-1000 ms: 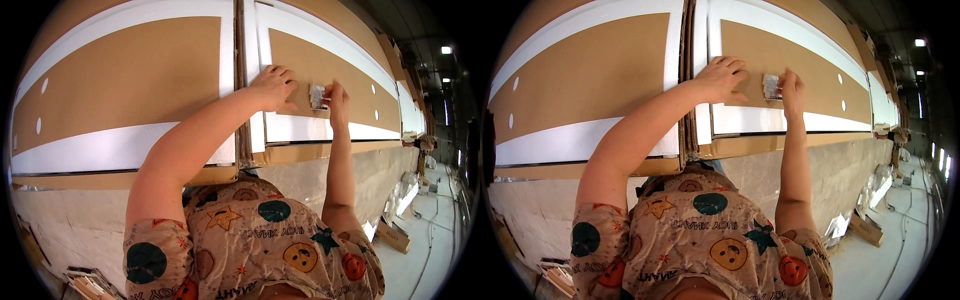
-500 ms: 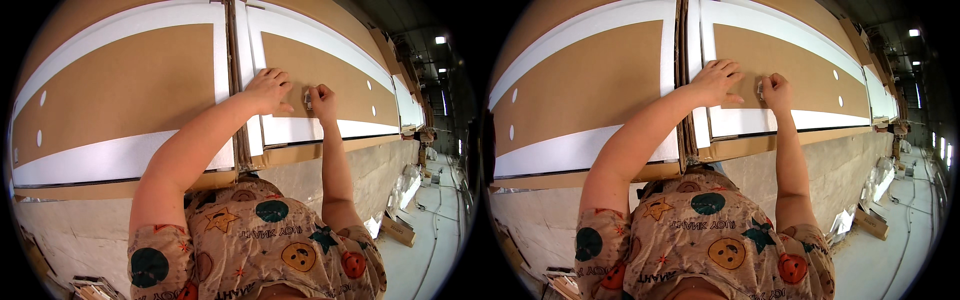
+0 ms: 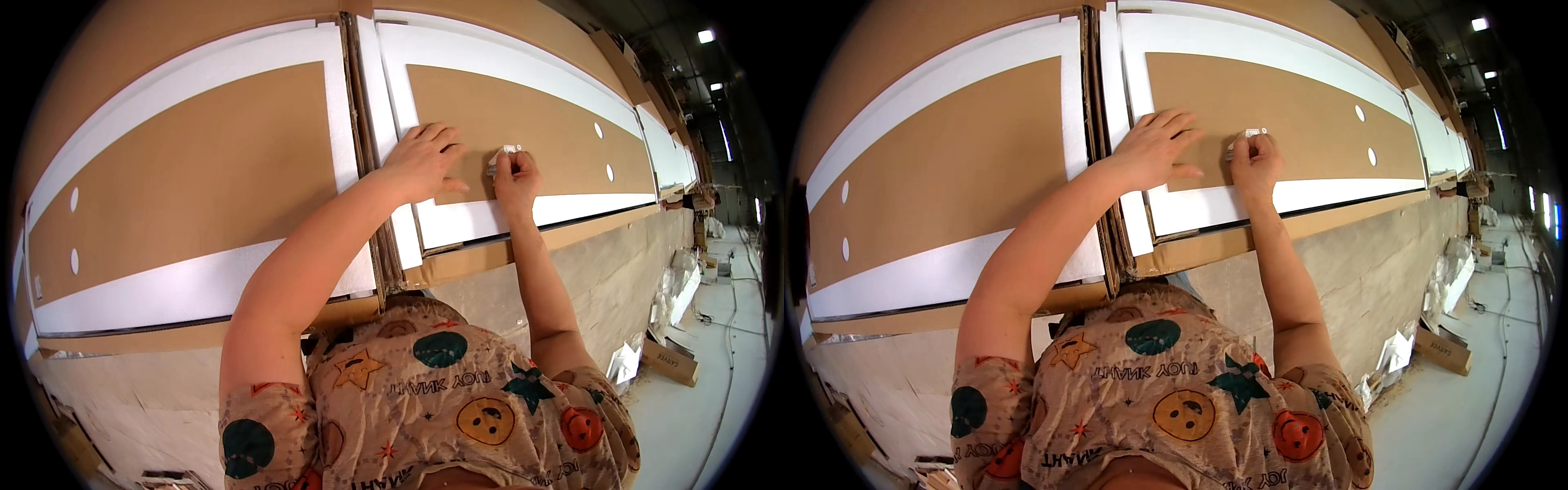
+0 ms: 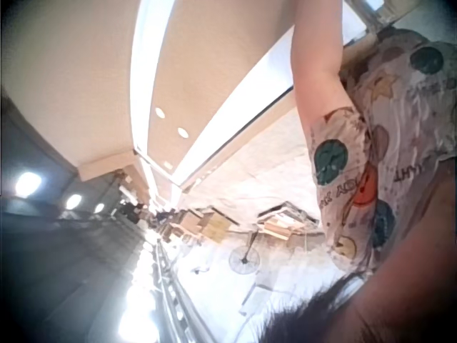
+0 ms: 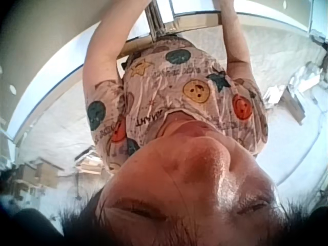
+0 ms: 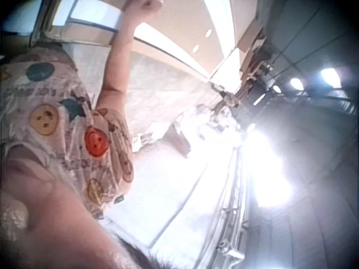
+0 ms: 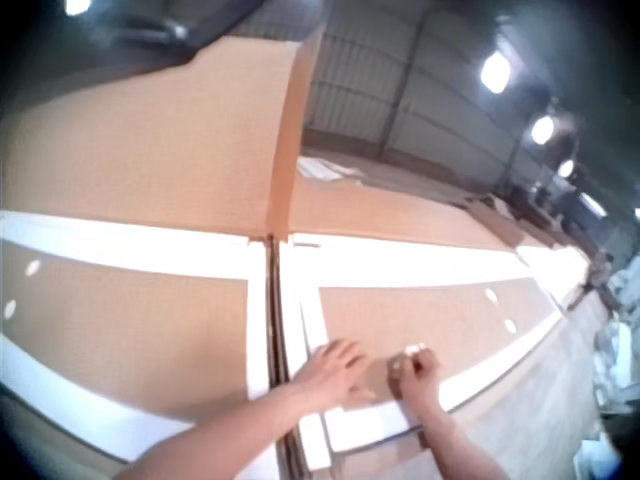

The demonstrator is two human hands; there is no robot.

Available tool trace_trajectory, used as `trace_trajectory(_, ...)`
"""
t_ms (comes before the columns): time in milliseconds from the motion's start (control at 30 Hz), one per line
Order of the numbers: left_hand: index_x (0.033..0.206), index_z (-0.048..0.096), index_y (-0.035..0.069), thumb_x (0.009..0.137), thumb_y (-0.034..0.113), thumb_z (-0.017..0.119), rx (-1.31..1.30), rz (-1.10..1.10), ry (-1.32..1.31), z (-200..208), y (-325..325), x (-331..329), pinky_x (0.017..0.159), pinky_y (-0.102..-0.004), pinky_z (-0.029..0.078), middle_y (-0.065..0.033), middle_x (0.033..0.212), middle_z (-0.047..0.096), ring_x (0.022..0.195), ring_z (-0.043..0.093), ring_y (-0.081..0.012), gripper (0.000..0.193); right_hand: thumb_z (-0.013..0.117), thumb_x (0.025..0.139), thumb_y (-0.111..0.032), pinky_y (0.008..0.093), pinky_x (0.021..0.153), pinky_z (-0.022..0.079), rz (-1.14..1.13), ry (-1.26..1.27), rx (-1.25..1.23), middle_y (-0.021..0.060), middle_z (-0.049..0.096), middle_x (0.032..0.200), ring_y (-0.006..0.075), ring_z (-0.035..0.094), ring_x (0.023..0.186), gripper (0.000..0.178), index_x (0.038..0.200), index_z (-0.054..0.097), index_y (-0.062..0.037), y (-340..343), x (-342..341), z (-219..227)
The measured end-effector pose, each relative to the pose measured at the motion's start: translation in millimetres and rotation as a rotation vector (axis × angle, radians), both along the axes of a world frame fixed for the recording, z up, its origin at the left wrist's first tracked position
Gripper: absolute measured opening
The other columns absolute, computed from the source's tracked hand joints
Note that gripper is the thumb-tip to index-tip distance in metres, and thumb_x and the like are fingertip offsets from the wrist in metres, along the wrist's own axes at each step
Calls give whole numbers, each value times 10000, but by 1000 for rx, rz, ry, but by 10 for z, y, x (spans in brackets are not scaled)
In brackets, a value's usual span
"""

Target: The person applies small white labels to the surface of large, flat cardboard panels. They smooth the labels down with their fingers and then move the panels along a workbench to repeat the process on the next item.

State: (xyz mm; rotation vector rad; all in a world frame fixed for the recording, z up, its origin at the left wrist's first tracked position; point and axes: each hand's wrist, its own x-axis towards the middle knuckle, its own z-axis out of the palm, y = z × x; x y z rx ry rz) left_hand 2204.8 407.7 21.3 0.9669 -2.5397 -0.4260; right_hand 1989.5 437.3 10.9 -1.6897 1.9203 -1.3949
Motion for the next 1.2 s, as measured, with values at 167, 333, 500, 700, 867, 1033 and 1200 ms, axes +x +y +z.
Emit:
trace_trajectory(167,1327,483,76,854,556,546,-44,9,24,-68,-8,-32,1110,-404,236,-113,1420,396,1352,290,-260,677,630,836,-104,277,516,405,-29,-21,-6,50,523,688,128,486,567,234,650,525,-9,31,9,12)
trace_trajectory(333,1322,481,57,844,550,560,-45,17,16,-53,-1,-58,1098,-398,254,-104,1415,406,1343,306,-253,691,635,822,-77,275,513,407,-15,-7,-60,59,526,707,133,492,566,220,651,513,-12,57,12,18)
trace_trajectory(500,1352,455,57,852,541,568,53,24,-50,46,-25,-31,1111,-413,250,-106,1465,350,1371,273,-266,705,660,835,-117,275,500,387,72,72,-147,70,523,676,142,479,543,243,659,524,-19,-3,-34,2)
trace_trajectory(700,1080,641,20,831,533,620,14,206,-90,315,-41,-326,933,-406,420,-127,1120,612,1098,534,-266,571,606,929,-314,236,516,376,518,-214,199,-45,544,637,35,437,582,336,753,648,-30,-285,-845,489)
trace_trajectory(867,764,672,5,783,484,690,410,374,-249,774,-254,-1091,653,-373,481,-95,697,619,714,599,-248,480,583,924,-212,294,720,476,269,311,18,90,640,925,168,585,810,206,890,648,-20,-896,-1704,364)
trace_trajectory(1033,698,647,5,753,300,758,483,393,-38,561,-369,-1211,583,-342,475,-87,675,623,623,600,-220,321,598,883,-193,403,907,442,339,517,-162,108,578,1138,314,494,1084,224,1060,608,-55,-924,-1577,40)
trace_trajectory(1200,769,628,30,797,172,700,176,355,-113,430,-221,-1251,603,-331,483,-68,772,615,687,588,-224,162,598,870,-194,422,932,423,316,490,-162,75,562,1171,322,478,1111,247,1085,593,-73,-892,-1539,-5)
